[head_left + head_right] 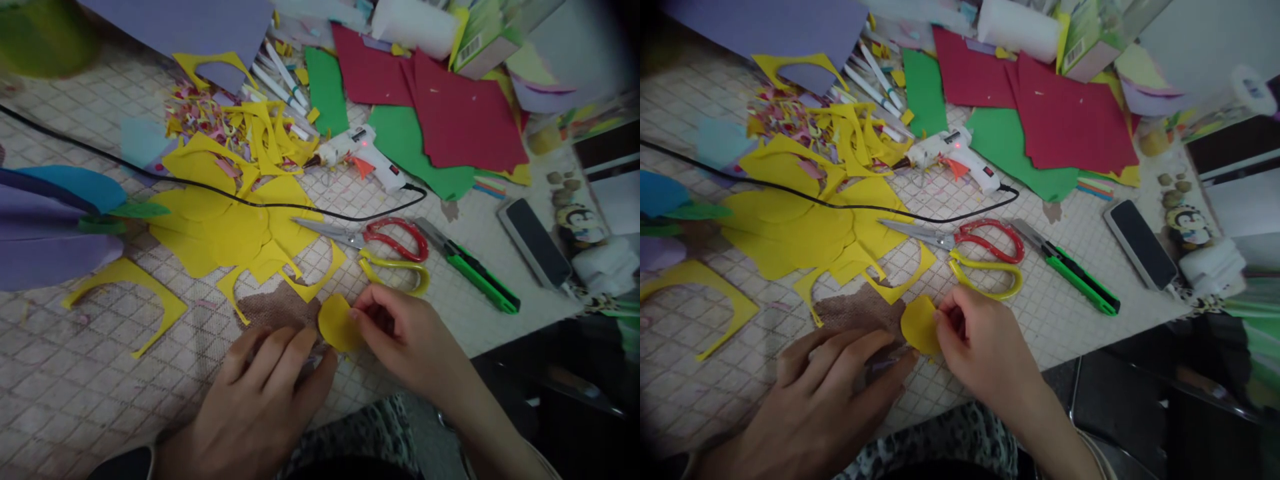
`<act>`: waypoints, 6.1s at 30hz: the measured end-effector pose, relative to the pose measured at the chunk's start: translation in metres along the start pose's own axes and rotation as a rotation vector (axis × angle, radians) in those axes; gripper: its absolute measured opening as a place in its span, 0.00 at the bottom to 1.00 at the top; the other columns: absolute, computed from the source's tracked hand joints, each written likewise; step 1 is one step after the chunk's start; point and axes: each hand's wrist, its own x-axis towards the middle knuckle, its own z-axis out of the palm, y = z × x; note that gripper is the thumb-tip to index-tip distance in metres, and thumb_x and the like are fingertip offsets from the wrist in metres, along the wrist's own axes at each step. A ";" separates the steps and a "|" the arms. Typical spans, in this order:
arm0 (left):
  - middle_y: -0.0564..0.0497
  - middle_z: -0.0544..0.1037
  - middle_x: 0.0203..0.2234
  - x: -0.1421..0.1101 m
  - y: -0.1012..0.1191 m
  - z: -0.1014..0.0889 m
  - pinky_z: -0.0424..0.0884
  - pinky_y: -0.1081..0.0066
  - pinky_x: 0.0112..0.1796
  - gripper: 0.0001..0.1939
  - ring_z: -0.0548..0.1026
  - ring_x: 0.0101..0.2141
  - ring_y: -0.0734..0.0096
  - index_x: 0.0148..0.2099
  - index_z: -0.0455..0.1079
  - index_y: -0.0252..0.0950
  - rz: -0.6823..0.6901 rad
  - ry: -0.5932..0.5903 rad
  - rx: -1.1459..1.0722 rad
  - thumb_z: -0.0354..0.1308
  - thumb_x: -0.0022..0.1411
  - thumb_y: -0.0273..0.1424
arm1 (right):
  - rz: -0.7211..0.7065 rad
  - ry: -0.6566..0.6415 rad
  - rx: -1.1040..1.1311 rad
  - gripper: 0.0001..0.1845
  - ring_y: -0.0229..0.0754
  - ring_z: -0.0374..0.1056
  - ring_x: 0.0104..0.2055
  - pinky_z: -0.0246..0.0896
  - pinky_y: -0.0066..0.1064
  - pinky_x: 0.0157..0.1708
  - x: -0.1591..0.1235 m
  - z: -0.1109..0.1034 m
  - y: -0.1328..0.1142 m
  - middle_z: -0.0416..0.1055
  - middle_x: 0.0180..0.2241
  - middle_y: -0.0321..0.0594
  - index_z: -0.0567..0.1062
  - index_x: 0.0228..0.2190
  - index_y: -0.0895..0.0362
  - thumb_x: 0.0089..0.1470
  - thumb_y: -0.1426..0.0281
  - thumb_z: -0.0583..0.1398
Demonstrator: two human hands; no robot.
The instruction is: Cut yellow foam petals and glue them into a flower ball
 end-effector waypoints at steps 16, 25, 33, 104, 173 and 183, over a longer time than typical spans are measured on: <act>0.48 0.74 0.46 0.000 -0.001 0.001 0.56 0.58 0.49 0.14 0.67 0.47 0.61 0.49 0.72 0.47 -0.023 -0.025 0.022 0.55 0.60 0.35 | 0.020 0.077 -0.086 0.06 0.36 0.62 0.20 0.50 0.27 0.20 0.000 0.007 -0.003 0.67 0.19 0.32 0.65 0.23 0.55 0.49 0.74 0.55; 0.47 0.74 0.48 0.002 -0.003 0.001 0.54 0.57 0.49 0.13 0.68 0.48 0.62 0.48 0.72 0.49 0.014 -0.017 0.049 0.52 0.62 0.35 | 0.071 0.036 0.016 0.07 0.34 0.61 0.18 0.50 0.25 0.17 0.000 0.001 -0.008 0.65 0.17 0.30 0.67 0.23 0.55 0.50 0.74 0.55; 0.47 0.75 0.48 0.002 0.000 0.008 0.54 0.58 0.49 0.14 0.68 0.48 0.63 0.48 0.72 0.47 0.019 0.034 0.093 0.48 0.64 0.32 | 0.100 -0.007 0.090 0.07 0.33 0.61 0.19 0.52 0.23 0.15 -0.002 -0.007 -0.012 0.65 0.18 0.30 0.69 0.23 0.55 0.51 0.73 0.55; 0.55 0.69 0.57 0.017 -0.001 0.006 0.45 0.63 0.60 0.22 0.66 0.55 0.68 0.58 0.64 0.37 0.088 -0.143 -0.001 0.52 0.64 0.38 | 0.180 0.102 0.252 0.03 0.35 0.66 0.23 0.61 0.25 0.22 -0.044 0.015 0.015 0.71 0.23 0.32 0.68 0.31 0.55 0.53 0.75 0.57; 0.55 0.68 0.21 0.100 -0.018 -0.053 0.60 0.76 0.24 0.11 0.65 0.23 0.76 0.28 0.68 0.34 -0.346 0.306 -1.075 0.57 0.59 0.36 | -0.589 -0.032 0.502 0.10 0.35 0.59 0.23 0.53 0.27 0.22 0.036 -0.063 -0.035 0.65 0.20 0.31 0.71 0.22 0.56 0.52 0.66 0.61; 0.57 0.61 0.20 0.099 -0.037 -0.031 0.55 0.76 0.24 0.14 0.59 0.23 0.77 0.25 0.61 0.34 -0.451 0.438 -0.947 0.57 0.59 0.35 | -0.513 -0.027 0.508 0.14 0.36 0.57 0.26 0.54 0.26 0.25 0.072 -0.019 -0.018 0.59 0.22 0.31 0.66 0.24 0.55 0.56 0.61 0.58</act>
